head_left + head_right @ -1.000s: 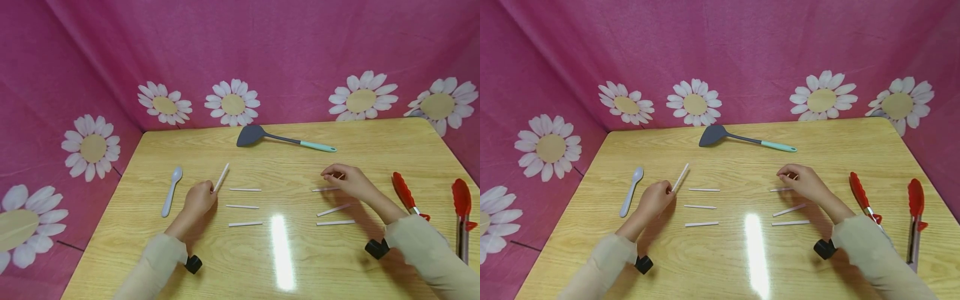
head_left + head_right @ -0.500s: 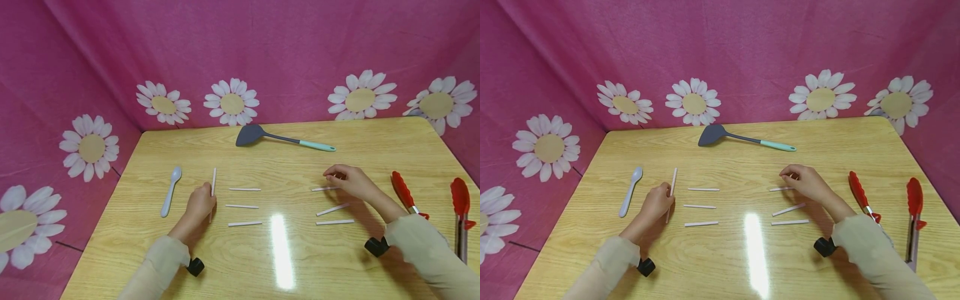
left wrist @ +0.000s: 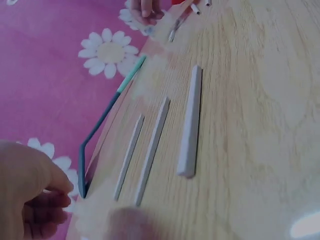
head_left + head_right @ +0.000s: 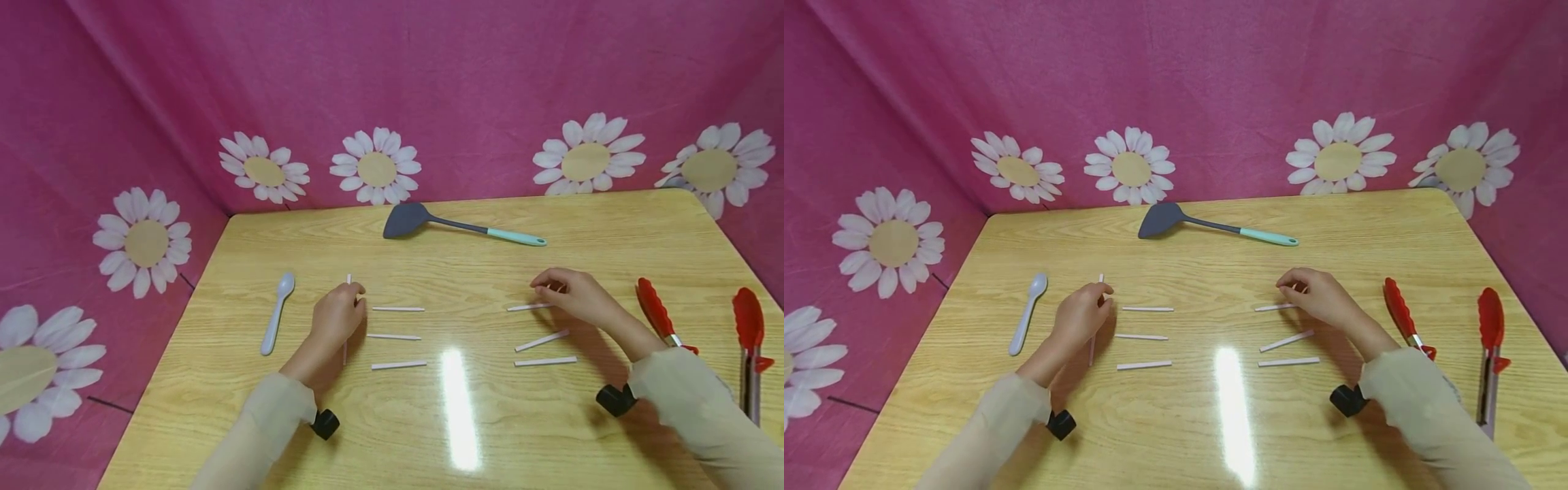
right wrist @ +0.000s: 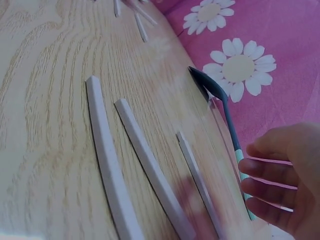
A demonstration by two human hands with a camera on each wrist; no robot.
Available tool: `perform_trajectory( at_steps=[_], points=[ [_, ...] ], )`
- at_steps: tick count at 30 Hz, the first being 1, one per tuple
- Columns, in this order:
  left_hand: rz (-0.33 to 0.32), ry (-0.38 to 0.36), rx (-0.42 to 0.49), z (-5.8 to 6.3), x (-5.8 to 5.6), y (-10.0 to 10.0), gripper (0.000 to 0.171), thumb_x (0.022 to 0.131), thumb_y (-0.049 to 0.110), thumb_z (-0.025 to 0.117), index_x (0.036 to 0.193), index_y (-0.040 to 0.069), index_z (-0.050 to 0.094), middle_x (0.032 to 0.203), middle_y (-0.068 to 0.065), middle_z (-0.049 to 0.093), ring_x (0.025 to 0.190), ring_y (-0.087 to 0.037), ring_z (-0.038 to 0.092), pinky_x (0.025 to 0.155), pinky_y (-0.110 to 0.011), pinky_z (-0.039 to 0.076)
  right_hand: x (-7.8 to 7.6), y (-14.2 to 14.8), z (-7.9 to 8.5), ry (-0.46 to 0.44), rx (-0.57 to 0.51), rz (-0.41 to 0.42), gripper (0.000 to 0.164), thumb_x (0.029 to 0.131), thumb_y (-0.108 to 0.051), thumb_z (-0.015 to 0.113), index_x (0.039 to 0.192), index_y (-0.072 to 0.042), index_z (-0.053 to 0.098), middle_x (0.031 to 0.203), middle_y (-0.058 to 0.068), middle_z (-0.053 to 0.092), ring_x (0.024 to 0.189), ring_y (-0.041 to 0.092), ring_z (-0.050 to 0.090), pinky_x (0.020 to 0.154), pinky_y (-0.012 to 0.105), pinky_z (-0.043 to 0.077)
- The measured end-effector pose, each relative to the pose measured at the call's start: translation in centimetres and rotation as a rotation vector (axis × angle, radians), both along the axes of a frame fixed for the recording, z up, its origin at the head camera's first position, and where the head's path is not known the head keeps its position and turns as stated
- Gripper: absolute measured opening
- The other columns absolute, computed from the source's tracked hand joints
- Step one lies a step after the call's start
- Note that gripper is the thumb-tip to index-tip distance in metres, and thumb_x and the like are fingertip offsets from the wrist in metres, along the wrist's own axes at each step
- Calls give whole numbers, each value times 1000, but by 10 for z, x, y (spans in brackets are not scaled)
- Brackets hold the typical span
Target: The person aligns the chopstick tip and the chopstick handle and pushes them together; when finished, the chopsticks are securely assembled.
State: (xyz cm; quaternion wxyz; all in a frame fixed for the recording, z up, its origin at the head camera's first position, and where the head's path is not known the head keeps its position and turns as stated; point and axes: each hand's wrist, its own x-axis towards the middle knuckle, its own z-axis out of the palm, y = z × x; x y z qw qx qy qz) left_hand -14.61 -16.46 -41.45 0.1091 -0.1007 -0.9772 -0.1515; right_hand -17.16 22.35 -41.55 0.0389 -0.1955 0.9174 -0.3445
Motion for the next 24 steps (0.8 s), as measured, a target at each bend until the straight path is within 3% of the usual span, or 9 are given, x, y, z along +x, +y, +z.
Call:
perform_trajectory(
  at_steps=[5, 10, 20, 24],
  points=[
    [-210, 88, -24, 5, -7, 17, 6, 77, 5, 64, 82, 7, 68, 72, -2, 60, 63, -15, 56, 56, -29, 45, -1, 0, -4, 11, 16, 12, 12, 86, -7, 58, 95, -1, 64, 81, 5, 60, 71, 15, 51, 62, 28, 43],
    [-377, 58, -95, -2, -12, 36, 5, 79, 8, 65, 80, 9, 69, 73, -1, 61, 65, -15, 56, 60, -30, 43, 1, 1, -12, 61, 40, 44, 9, 82, -2, 61, 90, -1, 64, 79, 3, 59, 69, 14, 51, 60, 28, 43],
    [-484, -11, -190, -14, -15, 55, 8, 80, 17, 66, 86, 12, 68, 79, 0, 60, 71, -17, 57, 62, -32, 44, 1, -5, -32, 227, 94, 129, 13, 73, -3, 70, 83, -8, 66, 82, 2, 59, 73, 17, 46, 66, 32, 36],
    [-498, 3, -222, -15, -19, 60, 9, 80, 18, 66, 86, 12, 67, 79, 0, 59, 69, -17, 57, 61, -31, 45, 1, -5, -33, 229, 125, 127, 12, 72, -3, 70, 83, -8, 66, 83, 5, 59, 76, 21, 49, 69, 37, 37]
  ],
)
